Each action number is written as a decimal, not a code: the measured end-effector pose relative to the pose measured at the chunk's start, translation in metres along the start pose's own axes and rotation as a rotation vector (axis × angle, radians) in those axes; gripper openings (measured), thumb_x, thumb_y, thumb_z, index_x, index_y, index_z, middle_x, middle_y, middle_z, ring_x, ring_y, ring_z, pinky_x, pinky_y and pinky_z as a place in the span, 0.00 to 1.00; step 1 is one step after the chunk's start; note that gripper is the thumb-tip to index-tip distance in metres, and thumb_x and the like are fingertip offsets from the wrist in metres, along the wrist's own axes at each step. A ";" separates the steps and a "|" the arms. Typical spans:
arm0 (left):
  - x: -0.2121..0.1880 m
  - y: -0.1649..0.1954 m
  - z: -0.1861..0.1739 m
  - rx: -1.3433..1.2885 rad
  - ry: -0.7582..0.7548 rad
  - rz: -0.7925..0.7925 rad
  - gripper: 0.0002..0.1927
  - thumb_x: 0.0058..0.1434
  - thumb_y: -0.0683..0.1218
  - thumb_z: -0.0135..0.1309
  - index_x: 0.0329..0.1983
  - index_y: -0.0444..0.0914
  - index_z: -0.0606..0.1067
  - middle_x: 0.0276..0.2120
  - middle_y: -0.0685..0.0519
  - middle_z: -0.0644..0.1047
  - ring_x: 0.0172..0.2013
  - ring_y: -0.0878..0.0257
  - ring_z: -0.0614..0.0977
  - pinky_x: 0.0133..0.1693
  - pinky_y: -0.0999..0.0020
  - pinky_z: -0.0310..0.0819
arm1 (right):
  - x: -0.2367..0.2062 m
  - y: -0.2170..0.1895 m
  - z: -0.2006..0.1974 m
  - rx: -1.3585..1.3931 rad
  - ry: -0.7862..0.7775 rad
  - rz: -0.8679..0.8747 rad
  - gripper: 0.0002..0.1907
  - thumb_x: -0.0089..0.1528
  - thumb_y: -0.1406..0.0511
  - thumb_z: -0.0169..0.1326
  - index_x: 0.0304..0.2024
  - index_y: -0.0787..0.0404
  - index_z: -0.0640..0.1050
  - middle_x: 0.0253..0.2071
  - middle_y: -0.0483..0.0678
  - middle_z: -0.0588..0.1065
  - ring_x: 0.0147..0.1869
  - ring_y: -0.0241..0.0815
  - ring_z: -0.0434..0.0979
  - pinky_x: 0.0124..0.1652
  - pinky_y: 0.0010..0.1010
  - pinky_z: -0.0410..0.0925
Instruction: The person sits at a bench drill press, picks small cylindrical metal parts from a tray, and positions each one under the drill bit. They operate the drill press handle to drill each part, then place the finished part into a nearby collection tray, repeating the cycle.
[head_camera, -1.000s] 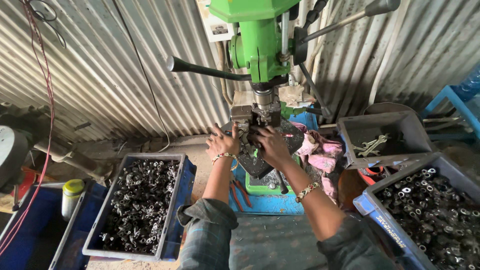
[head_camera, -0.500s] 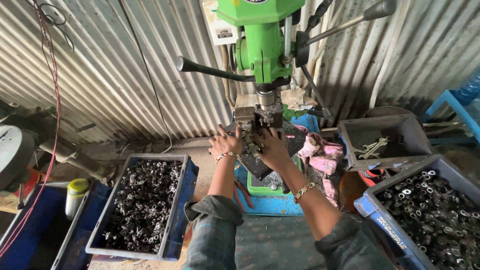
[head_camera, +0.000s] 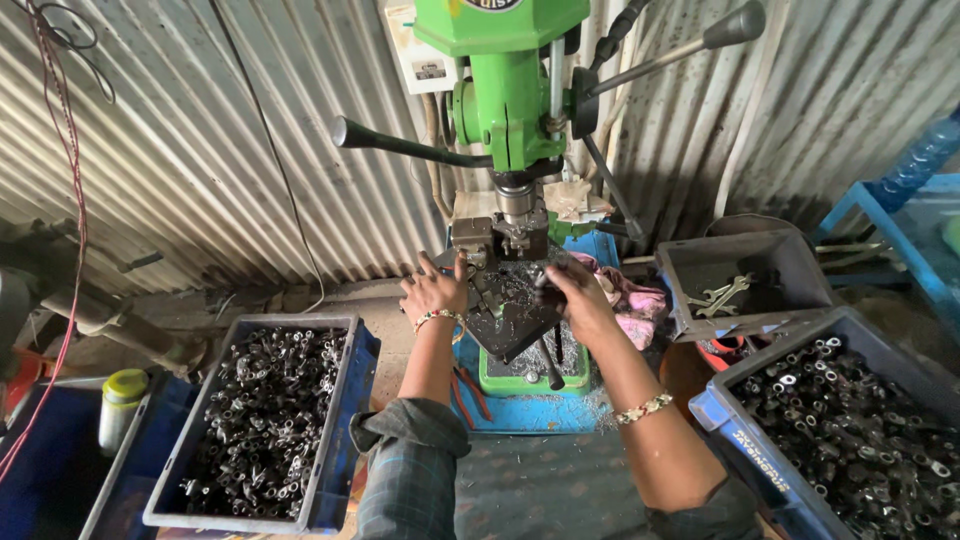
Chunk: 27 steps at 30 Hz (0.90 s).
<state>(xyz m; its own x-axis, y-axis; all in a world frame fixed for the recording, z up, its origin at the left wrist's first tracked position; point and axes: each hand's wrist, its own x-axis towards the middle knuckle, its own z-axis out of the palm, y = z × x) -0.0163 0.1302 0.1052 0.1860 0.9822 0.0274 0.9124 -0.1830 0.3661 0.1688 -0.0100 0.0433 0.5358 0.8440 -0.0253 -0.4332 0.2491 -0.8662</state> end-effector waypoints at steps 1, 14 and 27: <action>0.000 0.000 0.000 -0.001 0.007 0.004 0.49 0.64 0.77 0.30 0.77 0.40 0.54 0.62 0.40 0.72 0.65 0.45 0.68 0.59 0.45 0.66 | 0.000 -0.001 0.004 -0.005 -0.043 -0.053 0.11 0.61 0.68 0.61 0.44 0.62 0.75 0.38 0.46 0.79 0.40 0.39 0.81 0.43 0.30 0.76; 0.005 -0.004 0.001 0.000 0.068 0.036 0.48 0.64 0.76 0.32 0.76 0.40 0.56 0.62 0.39 0.72 0.64 0.44 0.69 0.59 0.46 0.67 | 0.032 0.005 0.022 -0.695 0.062 -0.451 0.21 0.52 0.71 0.71 0.45 0.62 0.75 0.42 0.50 0.80 0.46 0.38 0.82 0.47 0.27 0.74; 0.040 -0.006 -0.011 -0.026 0.324 0.684 0.33 0.68 0.60 0.43 0.73 0.43 0.60 0.63 0.42 0.70 0.62 0.45 0.70 0.60 0.49 0.67 | -0.010 0.008 -0.051 -0.549 0.424 -0.690 0.16 0.63 0.63 0.63 0.49 0.62 0.75 0.44 0.47 0.80 0.47 0.36 0.82 0.47 0.28 0.77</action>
<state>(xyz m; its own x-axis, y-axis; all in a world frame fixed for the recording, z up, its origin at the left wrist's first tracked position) -0.0179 0.1707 0.1141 0.5873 0.6141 0.5271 0.6222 -0.7591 0.1912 0.1970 -0.0404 0.0115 0.8075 0.3281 0.4902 0.4137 0.2773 -0.8671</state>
